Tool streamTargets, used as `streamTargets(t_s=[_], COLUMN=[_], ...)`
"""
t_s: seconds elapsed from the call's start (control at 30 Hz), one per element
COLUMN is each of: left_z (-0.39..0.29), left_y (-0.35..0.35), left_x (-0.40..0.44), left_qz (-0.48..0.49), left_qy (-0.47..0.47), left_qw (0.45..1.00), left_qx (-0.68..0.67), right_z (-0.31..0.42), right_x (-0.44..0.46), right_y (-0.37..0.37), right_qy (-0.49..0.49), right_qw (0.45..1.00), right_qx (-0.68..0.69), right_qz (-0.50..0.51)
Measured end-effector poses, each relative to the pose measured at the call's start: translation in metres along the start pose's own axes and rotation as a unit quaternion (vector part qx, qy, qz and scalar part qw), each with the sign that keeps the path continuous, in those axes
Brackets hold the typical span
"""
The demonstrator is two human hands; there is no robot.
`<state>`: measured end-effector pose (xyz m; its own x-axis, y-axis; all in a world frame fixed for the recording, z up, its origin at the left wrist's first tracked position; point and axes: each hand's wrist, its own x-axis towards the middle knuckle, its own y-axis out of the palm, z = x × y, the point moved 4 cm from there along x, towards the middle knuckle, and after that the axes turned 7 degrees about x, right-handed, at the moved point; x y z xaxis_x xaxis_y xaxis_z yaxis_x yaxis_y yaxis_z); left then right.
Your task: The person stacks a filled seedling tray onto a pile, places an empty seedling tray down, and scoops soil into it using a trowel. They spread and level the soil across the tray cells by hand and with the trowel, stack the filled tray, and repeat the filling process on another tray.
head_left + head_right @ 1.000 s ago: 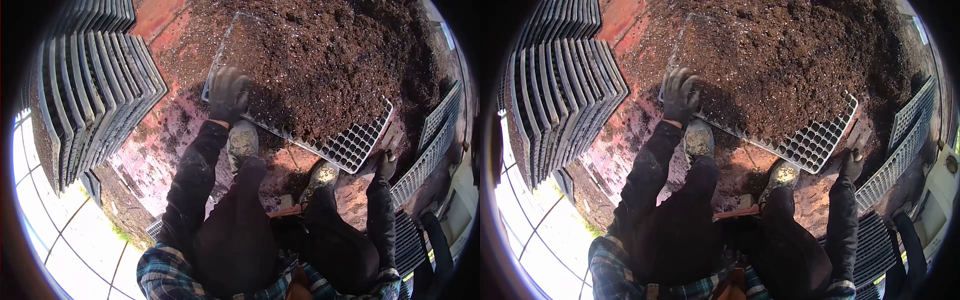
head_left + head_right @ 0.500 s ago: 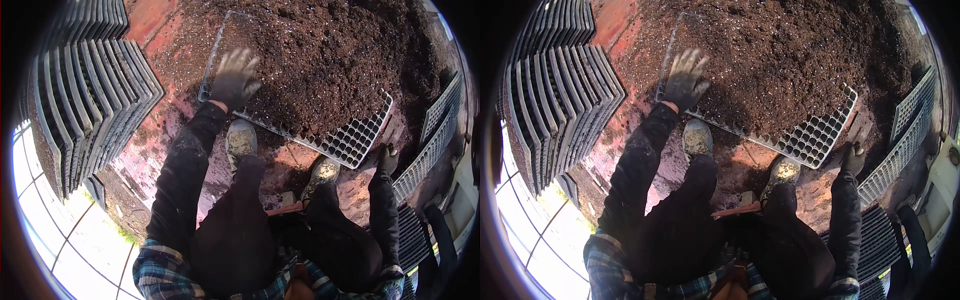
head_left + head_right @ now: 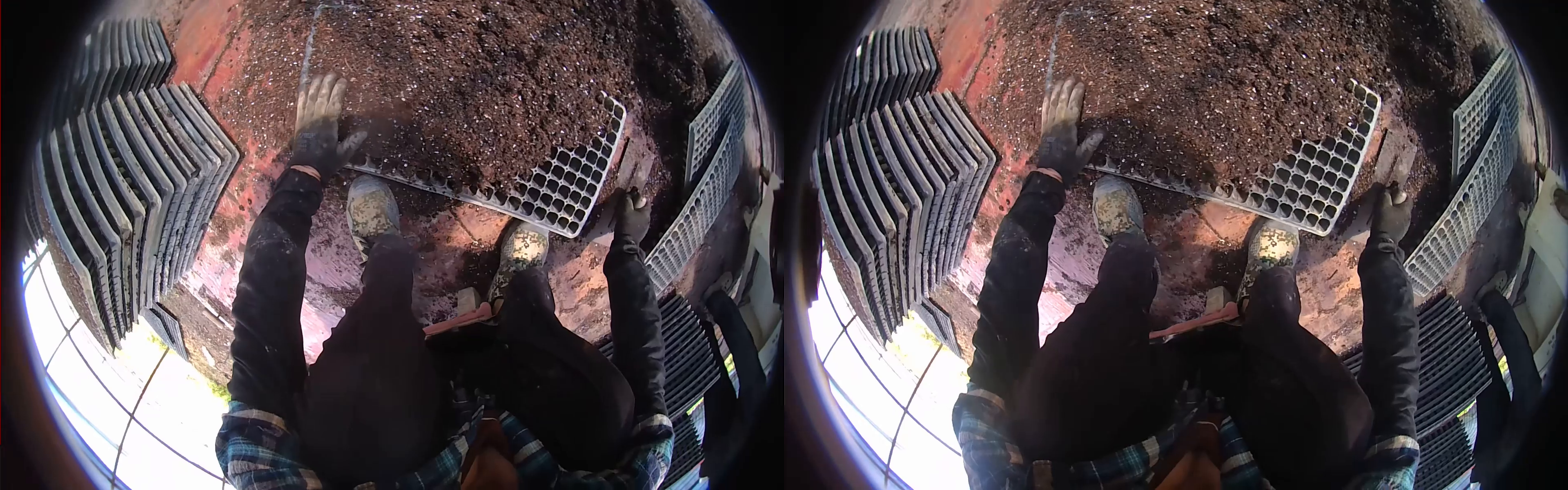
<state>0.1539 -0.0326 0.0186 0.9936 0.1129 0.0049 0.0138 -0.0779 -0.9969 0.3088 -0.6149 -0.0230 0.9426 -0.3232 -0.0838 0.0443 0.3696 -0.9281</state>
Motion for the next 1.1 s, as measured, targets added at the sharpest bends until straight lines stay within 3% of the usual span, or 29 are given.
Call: streamTargets(t_s=[0.1, 0.13, 0.2, 0.4, 0.5, 0.7, 0.77, 0.8, 0.9, 1.1], left_z=[-0.059, -0.079, -0.125, -0.209, -0.25, -0.325, -0.331, -0.327, -0.295, -0.181], left_y=[0.002, 0.003, 0.003, 0.002, 0.022, 0.019, 0.021, 0.031, 0.025, 0.007], left_x=[0.02, 0.023, 0.024, 0.029, 0.037, 0.038, 0.035, 0.033, 0.031, 0.004], left_qz=[0.012, 0.014, -0.011, -0.016, 0.087, 0.165, 0.154, 0.09, 0.04, 0.057], left_qy=[0.084, 0.091, 0.2, 0.282, 0.339, 0.461, 0.447, 0.431, 0.429, 0.37], left_qw=[0.99, 0.988, 0.973, 0.955, 0.933, 0.871, 0.879, 0.893, 0.902, 0.927], left_qx=[-0.116, -0.121, -0.119, -0.088, -0.079, -0.034, -0.063, -0.091, -0.041, 0.031], right_z=[0.007, 0.007, 0.011, 0.008, 0.01, 0.023, 0.022, 0.02, 0.019, 0.018], right_x=[-0.003, -0.003, -0.004, -0.006, -0.006, -0.01, -0.009, -0.008, -0.007, -0.008], right_y=[-0.003, -0.003, -0.004, -0.003, -0.003, -0.009, -0.008, -0.008, -0.007, -0.011], right_qy=[-0.002, 0.004, 0.016, 0.007, 0.019, 0.051, 0.057, 0.061, 0.069, 0.069], right_qw=[1.0, 1.0, 1.0, 1.0, 1.0, 0.997, 0.996, 0.996, 0.995, 0.995], right_qx=[-0.003, -0.006, -0.008, 0.005, -0.009, -0.041, -0.053, -0.051, -0.054, -0.02], right_qz=[0.0, 0.003, 0.009, 0.006, 0.015, 0.049, 0.051, 0.048, 0.052, 0.067])
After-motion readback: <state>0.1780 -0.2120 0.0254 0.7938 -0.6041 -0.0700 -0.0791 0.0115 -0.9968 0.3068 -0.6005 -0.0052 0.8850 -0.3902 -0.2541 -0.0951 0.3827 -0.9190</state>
